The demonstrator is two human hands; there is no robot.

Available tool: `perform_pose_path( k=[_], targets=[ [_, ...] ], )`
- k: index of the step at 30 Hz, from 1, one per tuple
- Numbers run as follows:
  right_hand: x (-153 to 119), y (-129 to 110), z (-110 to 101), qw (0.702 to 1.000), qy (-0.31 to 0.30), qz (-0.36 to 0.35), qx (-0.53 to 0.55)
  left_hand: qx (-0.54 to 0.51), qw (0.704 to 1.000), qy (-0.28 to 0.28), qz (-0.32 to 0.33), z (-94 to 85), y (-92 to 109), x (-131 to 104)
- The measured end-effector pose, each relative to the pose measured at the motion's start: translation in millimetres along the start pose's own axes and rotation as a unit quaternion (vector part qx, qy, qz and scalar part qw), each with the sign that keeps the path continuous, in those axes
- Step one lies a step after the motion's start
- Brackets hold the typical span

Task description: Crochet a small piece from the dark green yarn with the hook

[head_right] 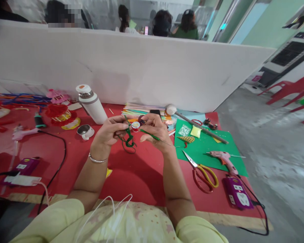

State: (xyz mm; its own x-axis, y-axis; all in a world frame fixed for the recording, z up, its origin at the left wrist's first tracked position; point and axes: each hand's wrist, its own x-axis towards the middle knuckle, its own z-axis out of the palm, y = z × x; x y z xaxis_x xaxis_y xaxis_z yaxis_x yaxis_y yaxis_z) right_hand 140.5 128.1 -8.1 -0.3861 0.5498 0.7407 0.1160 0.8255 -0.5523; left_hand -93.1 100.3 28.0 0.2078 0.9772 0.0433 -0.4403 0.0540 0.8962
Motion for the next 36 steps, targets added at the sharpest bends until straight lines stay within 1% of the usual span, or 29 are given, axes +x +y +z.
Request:
perform_pose_path(
  k=[4,9,12,14,16,18,19,21,23,24,25,30,31,33,36],
  targets=[
    [2.7,-11.1,-6.4,0.999,-0.03,0.02,0.024,0.017,0.999,-0.006,-0.027,2.1,1.8,-0.9],
    [4.8,-21.3,-14.1,0.994,-0.061,0.049,0.077,0.02,0.996,-0.044,-0.072,3.7,5.6,-1.0],
    [5.3,-24.7,-16.9,0.993,-0.06,0.059,0.086,0.018,0.994,-0.065,-0.086,0.1,4.7,0.2],
    [5.8,-24.9,-14.1,0.99,-0.054,0.07,0.11,0.023,0.993,-0.078,-0.083,-1.2,1.9,0.9],
    [7.0,-23.7,-5.5,0.983,-0.027,0.092,0.154,0.038,0.995,-0.077,-0.047,0.7,-2.3,1.0],
    [9.0,-22.9,8.1,0.968,0.017,0.143,0.208,0.07,0.996,-0.049,0.032,5.6,-6.5,0.3],
    [10.3,-23.3,15.7,0.954,0.037,0.183,0.235,0.098,0.992,-0.023,0.082,8.4,-8.2,-0.3],
    [12.8,-26.4,29.5,0.927,0.039,0.268,0.26,0.185,0.966,0.037,0.178,13.1,-10.4,-1.8],
    [14.4,-31.5,37.7,0.915,0.036,0.305,0.26,0.258,0.933,0.078,0.239,14.6,-11.3,-3.3],
    [14.5,-34.1,39.0,0.915,0.034,0.31,0.256,0.278,0.924,0.085,0.249,14.2,-11.3,-3.8],
    [14.4,-36.1,38.7,0.917,0.031,0.308,0.252,0.286,0.922,0.084,0.247,13.1,-11.2,-4.1],
    [12.3,-36.7,25.0,0.928,-0.021,0.289,0.233,0.275,0.938,0.063,0.203,8.2,-8.4,-3.5],
    [12.5,-36.1,22.9,0.931,-0.019,0.285,0.228,0.266,0.941,0.063,0.198,8.0,-8.1,-3.1],
    [13.7,-36.0,21.5,0.937,0.003,0.276,0.215,0.248,0.947,0.07,0.19,8.3,-8.7,-2.3],
    [15.2,-38.5,26.5,0.953,0.044,0.25,0.163,0.249,0.941,0.103,0.204,9.7,-13.1,-0.8]
  ],
)
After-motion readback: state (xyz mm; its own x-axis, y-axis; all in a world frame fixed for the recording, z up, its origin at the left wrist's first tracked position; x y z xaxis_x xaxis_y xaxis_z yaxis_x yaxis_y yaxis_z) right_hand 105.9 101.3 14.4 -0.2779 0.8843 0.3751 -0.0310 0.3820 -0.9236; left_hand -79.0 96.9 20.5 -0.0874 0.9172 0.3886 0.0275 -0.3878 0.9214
